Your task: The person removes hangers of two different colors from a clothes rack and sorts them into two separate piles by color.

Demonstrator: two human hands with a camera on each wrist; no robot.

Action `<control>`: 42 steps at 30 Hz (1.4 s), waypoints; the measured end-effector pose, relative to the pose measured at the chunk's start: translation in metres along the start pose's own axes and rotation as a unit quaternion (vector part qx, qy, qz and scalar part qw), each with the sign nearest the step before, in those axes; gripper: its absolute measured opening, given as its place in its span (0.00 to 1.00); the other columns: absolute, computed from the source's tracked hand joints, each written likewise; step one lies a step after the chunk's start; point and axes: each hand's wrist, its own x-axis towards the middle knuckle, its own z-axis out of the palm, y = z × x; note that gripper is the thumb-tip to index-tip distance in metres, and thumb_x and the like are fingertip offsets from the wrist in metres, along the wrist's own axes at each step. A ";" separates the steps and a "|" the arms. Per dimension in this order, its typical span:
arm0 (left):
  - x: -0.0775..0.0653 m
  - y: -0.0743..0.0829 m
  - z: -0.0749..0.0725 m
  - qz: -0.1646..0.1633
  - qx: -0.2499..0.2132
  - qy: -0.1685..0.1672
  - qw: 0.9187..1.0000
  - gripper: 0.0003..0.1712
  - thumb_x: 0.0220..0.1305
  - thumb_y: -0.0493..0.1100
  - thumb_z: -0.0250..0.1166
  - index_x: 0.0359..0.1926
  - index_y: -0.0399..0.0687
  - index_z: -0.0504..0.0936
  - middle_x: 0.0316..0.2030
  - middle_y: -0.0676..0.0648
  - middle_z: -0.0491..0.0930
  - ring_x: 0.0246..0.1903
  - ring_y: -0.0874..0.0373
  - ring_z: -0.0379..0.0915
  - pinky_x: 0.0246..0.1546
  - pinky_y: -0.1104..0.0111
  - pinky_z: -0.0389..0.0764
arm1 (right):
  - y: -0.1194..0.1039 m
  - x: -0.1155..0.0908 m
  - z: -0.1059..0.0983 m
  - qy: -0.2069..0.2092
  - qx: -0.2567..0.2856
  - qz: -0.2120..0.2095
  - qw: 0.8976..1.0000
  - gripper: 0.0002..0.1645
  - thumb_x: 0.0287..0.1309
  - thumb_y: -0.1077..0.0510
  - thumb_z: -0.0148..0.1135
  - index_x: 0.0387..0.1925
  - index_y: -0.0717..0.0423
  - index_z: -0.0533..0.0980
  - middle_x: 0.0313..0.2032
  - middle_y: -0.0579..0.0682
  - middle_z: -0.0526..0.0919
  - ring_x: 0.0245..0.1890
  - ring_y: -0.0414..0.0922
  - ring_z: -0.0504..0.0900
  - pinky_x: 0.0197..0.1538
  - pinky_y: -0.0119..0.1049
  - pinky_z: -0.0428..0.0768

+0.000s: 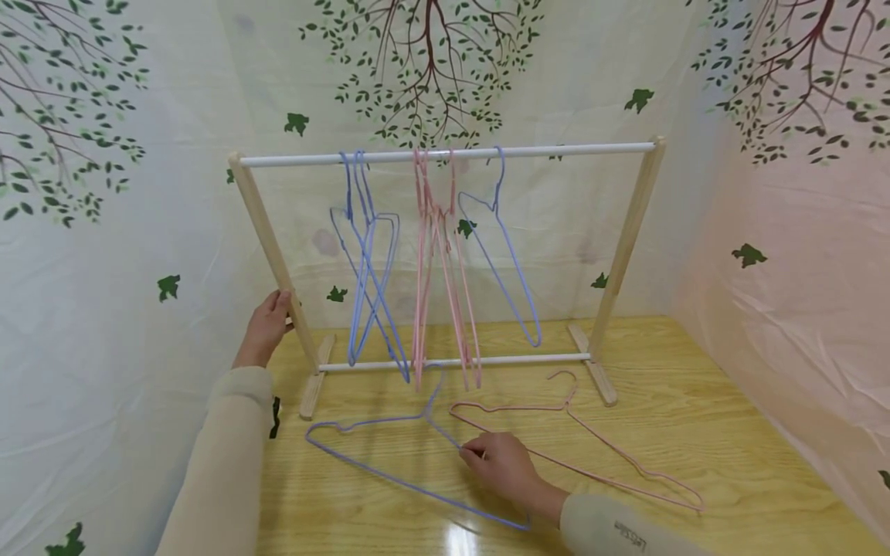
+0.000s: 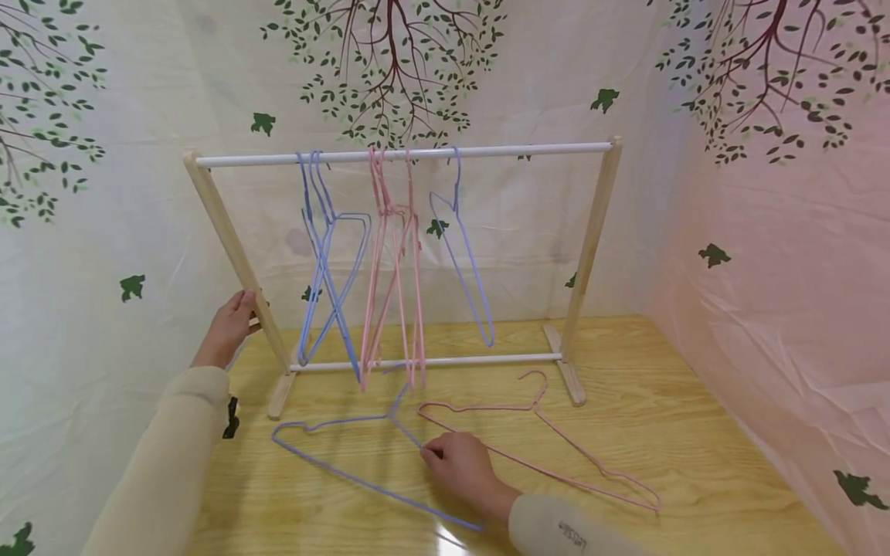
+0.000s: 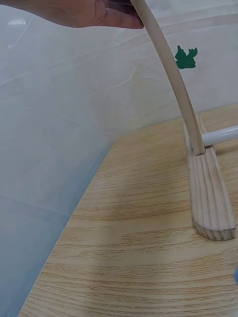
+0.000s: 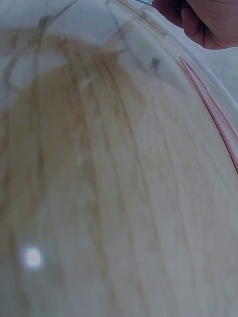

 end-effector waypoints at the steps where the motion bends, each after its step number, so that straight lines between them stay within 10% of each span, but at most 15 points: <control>1: 0.000 0.000 0.000 0.001 0.001 0.000 1.000 0.39 0.79 0.60 0.35 0.77 0.38 0.51 0.66 0.27 0.61 0.68 0.37 0.55 0.68 0.44 0.63 | -0.001 0.002 0.003 0.002 -0.010 -0.004 1.000 0.10 0.65 0.57 0.65 0.34 0.57 0.88 0.30 0.44 0.87 0.23 0.29 0.75 0.27 0.25 0.76; 20: -0.002 0.003 0.003 0.002 0.004 0.009 1.000 0.40 0.78 0.61 0.36 0.76 0.37 0.54 0.64 0.28 0.63 0.65 0.39 0.59 0.67 0.45 0.66 | -0.007 0.019 0.027 0.022 -0.118 -0.015 0.993 0.06 0.59 0.54 0.69 0.32 0.51 0.89 0.27 0.41 0.84 0.24 0.31 0.74 0.26 0.24 0.75; 42: 0.001 0.001 0.000 -0.003 0.000 0.000 1.000 0.40 0.78 0.62 0.36 0.77 0.39 0.51 0.66 0.28 0.61 0.67 0.37 0.56 0.68 0.46 0.64 | 0.007 0.029 -0.017 0.070 -0.073 0.063 0.993 0.11 0.63 0.52 0.67 0.39 0.54 0.87 0.32 0.42 0.86 0.29 0.38 0.81 0.25 0.30 0.78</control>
